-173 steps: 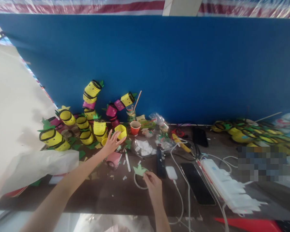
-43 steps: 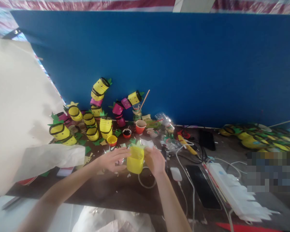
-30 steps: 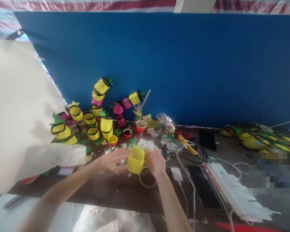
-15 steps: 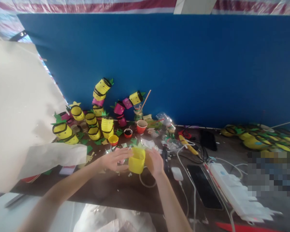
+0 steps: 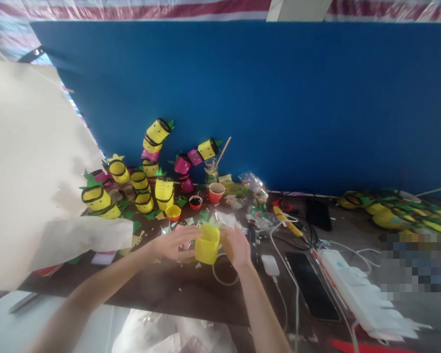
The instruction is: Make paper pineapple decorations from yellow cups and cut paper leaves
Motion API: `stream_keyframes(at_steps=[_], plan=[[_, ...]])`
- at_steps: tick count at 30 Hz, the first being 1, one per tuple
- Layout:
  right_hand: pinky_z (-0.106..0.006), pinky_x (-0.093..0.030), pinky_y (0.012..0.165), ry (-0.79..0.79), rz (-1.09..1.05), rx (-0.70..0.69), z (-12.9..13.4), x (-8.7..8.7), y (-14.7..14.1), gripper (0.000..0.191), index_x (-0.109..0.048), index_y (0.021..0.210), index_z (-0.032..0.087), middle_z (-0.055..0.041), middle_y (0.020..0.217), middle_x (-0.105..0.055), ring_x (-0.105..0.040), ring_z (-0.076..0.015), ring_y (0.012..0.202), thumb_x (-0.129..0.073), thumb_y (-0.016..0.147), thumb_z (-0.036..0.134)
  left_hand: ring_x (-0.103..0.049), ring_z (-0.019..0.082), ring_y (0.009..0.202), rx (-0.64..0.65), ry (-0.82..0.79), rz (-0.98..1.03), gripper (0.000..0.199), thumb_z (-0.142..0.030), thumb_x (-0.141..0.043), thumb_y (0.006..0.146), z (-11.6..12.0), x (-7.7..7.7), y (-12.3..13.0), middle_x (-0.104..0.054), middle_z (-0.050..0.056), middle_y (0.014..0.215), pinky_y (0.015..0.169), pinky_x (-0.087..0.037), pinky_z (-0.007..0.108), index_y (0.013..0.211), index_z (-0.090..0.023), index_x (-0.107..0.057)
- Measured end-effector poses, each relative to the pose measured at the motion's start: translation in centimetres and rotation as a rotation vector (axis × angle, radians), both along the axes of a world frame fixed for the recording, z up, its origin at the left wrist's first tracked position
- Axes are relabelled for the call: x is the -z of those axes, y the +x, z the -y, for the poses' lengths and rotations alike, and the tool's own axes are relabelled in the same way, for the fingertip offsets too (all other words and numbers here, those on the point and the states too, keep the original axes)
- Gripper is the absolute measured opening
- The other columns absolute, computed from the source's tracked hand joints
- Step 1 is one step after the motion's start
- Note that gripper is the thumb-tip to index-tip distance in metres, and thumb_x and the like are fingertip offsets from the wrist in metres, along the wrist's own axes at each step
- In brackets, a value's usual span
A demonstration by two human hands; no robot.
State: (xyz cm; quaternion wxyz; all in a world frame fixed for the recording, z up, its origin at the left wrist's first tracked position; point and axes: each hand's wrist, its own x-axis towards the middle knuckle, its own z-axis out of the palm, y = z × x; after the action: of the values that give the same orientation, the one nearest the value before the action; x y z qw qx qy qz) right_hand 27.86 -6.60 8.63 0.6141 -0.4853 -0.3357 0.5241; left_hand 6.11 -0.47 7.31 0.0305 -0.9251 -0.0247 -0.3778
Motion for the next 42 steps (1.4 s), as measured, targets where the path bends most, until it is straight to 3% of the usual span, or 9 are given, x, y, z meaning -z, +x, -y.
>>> stream_keyframes(at_steps=[5, 13, 20, 25, 31, 42], plan=[[-0.040, -0.046, 0.082, -0.041, -0.261, -0.047, 0.2, 1.5, 1.4, 0.046, -0.068, 0.088, 0.015, -0.0121, 0.097, -0.068, -0.061, -0.0251, 0.092, -0.042, 0.074, 0.050, -0.045, 0.024, 0.117, -0.163, 0.019, -0.066, 0.029, -0.031, -0.059, 0.077, -2.6, -0.4, -0.1, -0.053, 0.013, 0.119, 0.099, -0.037, 0.048, 0.102, -0.019, -0.055], [-0.035, -0.049, 0.074, -0.061, -0.319, 0.008, 2.0, 4.2, 1.4, 0.037, -0.070, 0.080, 0.015, -0.0109, 0.085, -0.070, -0.064, -0.0221, 0.078, -0.047, 0.074, 0.043, -0.036, 0.027, 0.123, -0.430, 0.134, -0.254, 0.048, -0.008, -0.052, 0.077, -7.7, 1.1, 1.4, -0.045, 0.013, 0.125, 0.100, -0.030, 0.056, 0.122, -0.025, -0.045], [-0.029, -0.049, 0.072, -0.079, -0.354, 0.011, 2.9, 5.3, 1.6, 0.033, -0.071, 0.076, 0.014, -0.0085, 0.077, -0.070, -0.064, -0.0189, 0.074, -0.052, 0.072, 0.041, -0.041, 0.027, 0.120, -0.550, 0.154, -0.136, 0.043, -0.007, -0.045, 0.080, -9.7, 2.2, 2.9, -0.050, 0.013, 0.117, 0.098, -0.033, 0.054, 0.120, -0.023, -0.048], [-0.033, -0.048, 0.075, -0.052, -0.278, 0.024, 3.3, 5.6, 1.7, 0.032, -0.070, 0.074, 0.016, -0.0094, 0.077, -0.069, -0.064, -0.0211, 0.075, -0.050, 0.074, 0.041, -0.039, 0.027, 0.121, -0.569, 0.147, -0.123, 0.041, -0.007, -0.043, 0.081, -10.5, 2.9, 3.0, -0.049, 0.014, 0.118, 0.100, -0.033, 0.052, 0.120, -0.019, -0.048], [-0.034, -0.047, 0.075, -0.025, -0.272, 0.030, 3.4, 6.0, 1.8, 0.031, -0.069, 0.074, 0.016, -0.0091, 0.076, -0.070, -0.063, -0.0204, 0.075, -0.048, 0.075, 0.039, -0.040, 0.025, 0.122, -0.602, 0.129, -0.172, 0.040, -0.009, -0.042, 0.082, -11.2, 3.3, 3.3, -0.050, 0.012, 0.118, 0.103, -0.031, 0.049, 0.120, -0.022, -0.049], [-0.038, -0.048, 0.072, -0.017, -0.128, 0.053, 3.5, 6.0, 1.6, 0.033, -0.068, 0.072, 0.017, -0.0100, 0.074, -0.069, -0.063, -0.0226, 0.071, -0.045, 0.075, 0.041, -0.032, 0.027, 0.127, -0.617, 0.114, -0.186, 0.045, -0.009, -0.044, 0.082, -10.8, 3.6, 3.1, -0.042, 0.013, 0.129, 0.103, -0.029, 0.051, 0.124, -0.025, -0.044]])
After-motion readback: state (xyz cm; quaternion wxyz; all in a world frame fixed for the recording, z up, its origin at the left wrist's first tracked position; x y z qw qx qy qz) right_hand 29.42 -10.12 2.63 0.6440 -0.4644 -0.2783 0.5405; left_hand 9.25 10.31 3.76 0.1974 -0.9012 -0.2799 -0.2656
